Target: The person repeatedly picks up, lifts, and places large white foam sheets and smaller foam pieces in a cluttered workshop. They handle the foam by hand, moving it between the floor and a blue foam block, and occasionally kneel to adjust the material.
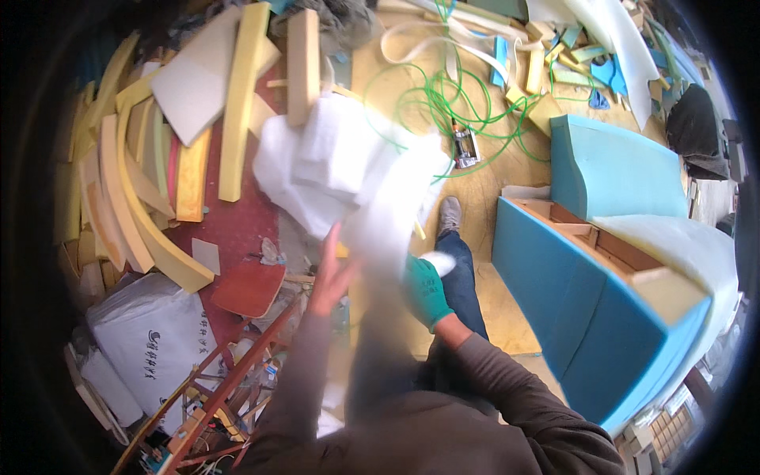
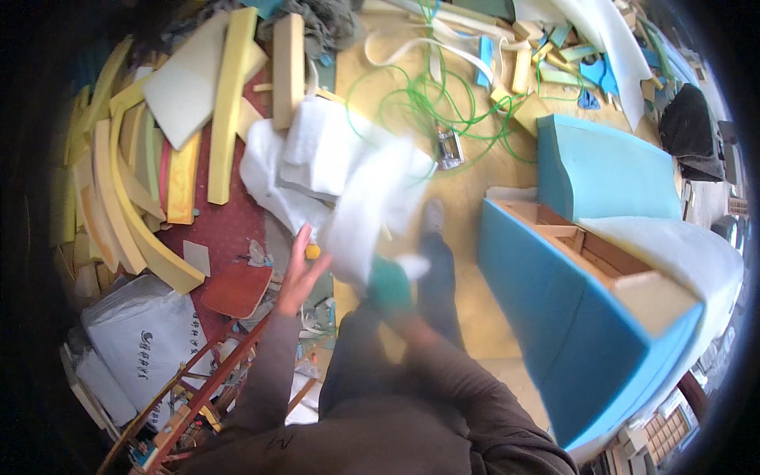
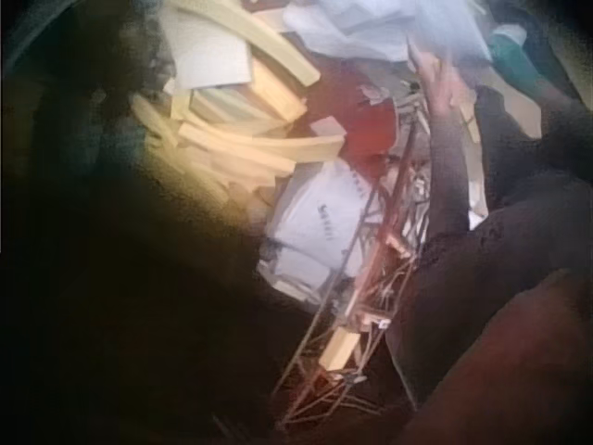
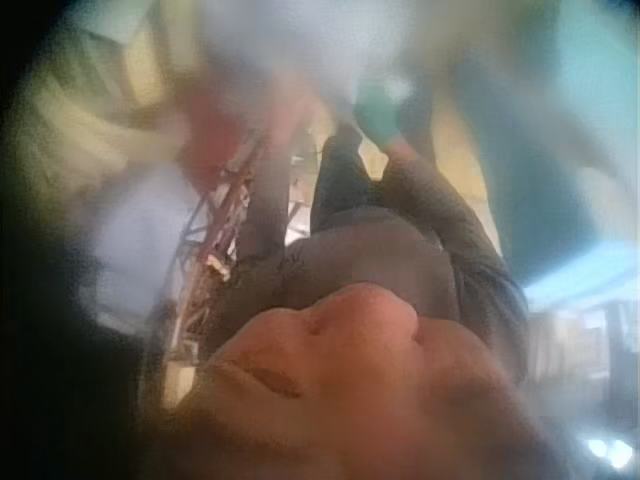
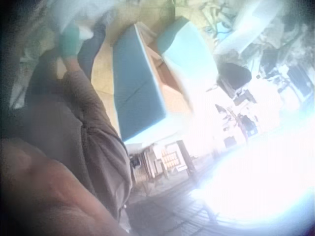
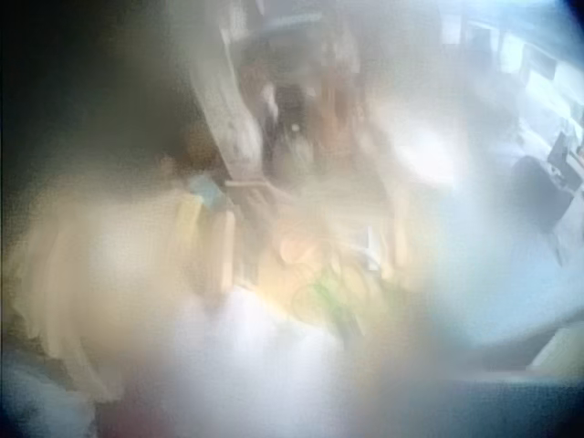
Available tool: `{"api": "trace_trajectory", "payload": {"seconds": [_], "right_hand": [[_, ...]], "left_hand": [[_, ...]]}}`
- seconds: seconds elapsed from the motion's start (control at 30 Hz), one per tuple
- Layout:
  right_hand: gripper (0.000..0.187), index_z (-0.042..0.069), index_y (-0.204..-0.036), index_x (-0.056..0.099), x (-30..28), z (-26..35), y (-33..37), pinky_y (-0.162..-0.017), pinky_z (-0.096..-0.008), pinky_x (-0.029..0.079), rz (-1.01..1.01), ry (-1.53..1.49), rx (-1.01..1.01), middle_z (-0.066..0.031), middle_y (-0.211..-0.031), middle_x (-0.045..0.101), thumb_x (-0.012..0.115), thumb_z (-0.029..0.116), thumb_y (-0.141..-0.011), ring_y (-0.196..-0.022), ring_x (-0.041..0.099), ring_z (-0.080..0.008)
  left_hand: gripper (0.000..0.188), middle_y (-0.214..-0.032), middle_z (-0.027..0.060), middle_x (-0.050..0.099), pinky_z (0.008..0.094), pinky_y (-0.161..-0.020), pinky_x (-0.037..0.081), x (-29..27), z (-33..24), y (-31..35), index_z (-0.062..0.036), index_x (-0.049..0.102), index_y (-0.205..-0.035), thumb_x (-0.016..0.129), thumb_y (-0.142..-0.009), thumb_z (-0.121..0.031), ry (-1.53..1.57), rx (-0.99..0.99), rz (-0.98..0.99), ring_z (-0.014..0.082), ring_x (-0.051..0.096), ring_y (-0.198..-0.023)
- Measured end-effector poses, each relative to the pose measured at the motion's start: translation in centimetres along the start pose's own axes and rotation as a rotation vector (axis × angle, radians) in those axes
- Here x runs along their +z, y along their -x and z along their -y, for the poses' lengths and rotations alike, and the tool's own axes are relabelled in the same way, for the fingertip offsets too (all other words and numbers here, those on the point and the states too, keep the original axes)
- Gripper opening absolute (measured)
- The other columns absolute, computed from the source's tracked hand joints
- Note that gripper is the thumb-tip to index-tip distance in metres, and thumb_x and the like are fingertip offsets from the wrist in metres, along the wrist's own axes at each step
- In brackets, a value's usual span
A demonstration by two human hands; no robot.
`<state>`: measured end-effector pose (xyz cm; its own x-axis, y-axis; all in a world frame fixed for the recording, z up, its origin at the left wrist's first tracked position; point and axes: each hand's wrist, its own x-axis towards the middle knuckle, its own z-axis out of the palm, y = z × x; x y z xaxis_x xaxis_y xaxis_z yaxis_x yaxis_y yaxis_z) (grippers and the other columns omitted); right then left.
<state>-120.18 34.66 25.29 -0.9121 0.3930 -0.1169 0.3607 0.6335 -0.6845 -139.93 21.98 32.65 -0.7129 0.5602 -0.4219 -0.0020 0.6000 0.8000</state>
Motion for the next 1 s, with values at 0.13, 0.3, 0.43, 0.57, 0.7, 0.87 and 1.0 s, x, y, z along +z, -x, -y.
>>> {"api": "trace_trajectory", "payload": {"seconds": [0.13,0.3,0.43,0.57,0.7,0.87,1.0], "right_hand": [[0.046,-0.002,-0.132,0.066,-0.7,7.4,9.1,-0.110,-0.0492,0.046,0.030,0.080,-0.103,-0.0241,-0.135,0.065,0.067,0.012,-0.088,-0.122,0.063,-0.0377],[0.070,0.001,-0.148,0.057,-1.2,11.7,18.6,-0.111,-0.0464,0.049,0.195,-0.054,0.089,-0.0247,-0.144,0.064,0.078,0.036,-0.091,-0.130,0.064,-0.0393],[0.088,0.002,-0.153,0.055,-7.1,11.4,24.6,-0.112,-0.0451,0.050,0.215,-0.136,0.433,-0.0239,-0.143,0.066,0.086,0.051,-0.087,-0.130,0.066,-0.0376],[0.076,0.001,-0.161,0.047,-15.6,11.9,27.8,-0.120,-0.0417,0.045,-0.294,-0.627,0.353,-0.0178,-0.156,0.059,0.079,0.034,-0.100,-0.145,0.056,-0.0288],[0.077,0.002,-0.167,0.038,-23.4,12.7,28.5,-0.121,-0.0390,0.043,-0.420,-1.004,0.030,-0.0109,-0.164,0.049,0.075,0.022,-0.103,-0.153,0.043,-0.0220],[0.079,0.001,-0.165,0.041,-29.0,13.4,32.6,-0.115,-0.0354,0.047,-0.110,-1.146,-0.208,-0.0107,-0.157,0.056,0.079,0.019,-0.098,-0.144,0.051,-0.0173],[0.054,-0.002,-0.138,0.067,-32.5,14.0,40.3,-0.101,-0.0332,0.055,-0.352,-0.487,-0.068,-0.0066,-0.125,0.073,0.085,0.022,-0.094,-0.112,0.066,-0.0137]], "left_hand": [[0.067,-0.149,0.0160,0.064,0.0407,-0.114,0.047,-2.4,-1.7,0.2,0.0026,0.054,-0.152,0.079,-0.099,-0.031,0.209,-0.007,0.342,0.0258,0.062,-0.134],[0.048,-0.132,0.0108,0.074,0.0369,-0.103,0.054,-4.9,-5.2,8.3,0.0010,0.063,-0.144,0.076,-0.102,-0.019,-0.259,0.379,0.302,0.0194,0.068,-0.116],[0.045,-0.132,0.0099,0.074,0.0370,-0.105,0.054,-5.3,-7.6,15.3,-0.0008,0.064,-0.145,0.074,-0.102,-0.011,-0.166,0.583,0.312,0.0185,0.068,-0.119],[0.050,-0.133,0.0105,0.073,0.0366,-0.108,0.053,-5.9,-9.8,22.2,-0.0007,0.063,-0.146,0.070,-0.096,-0.004,0.215,0.534,0.562,0.0216,0.068,-0.122],[0.062,-0.132,0.0105,0.073,0.0344,-0.109,0.052,-7.3,-13.5,29.0,0.0015,0.061,-0.148,0.061,-0.085,0.001,0.475,0.293,0.769,0.0237,0.068,-0.121],[0.055,-0.129,0.0084,0.073,0.0311,-0.108,0.049,-5.3,-19.4,35.6,0.0016,0.063,-0.145,0.061,-0.091,-0.009,0.250,0.437,0.803,0.0177,0.066,-0.119],[0.041,-0.120,0.0057,0.074,0.0303,-0.098,0.054,-1.6,-22.9,39.7,0.0001,0.068,-0.137,0.071,-0.100,-0.018,-0.058,0.558,0.658,0.0123,0.067,-0.109]]}}
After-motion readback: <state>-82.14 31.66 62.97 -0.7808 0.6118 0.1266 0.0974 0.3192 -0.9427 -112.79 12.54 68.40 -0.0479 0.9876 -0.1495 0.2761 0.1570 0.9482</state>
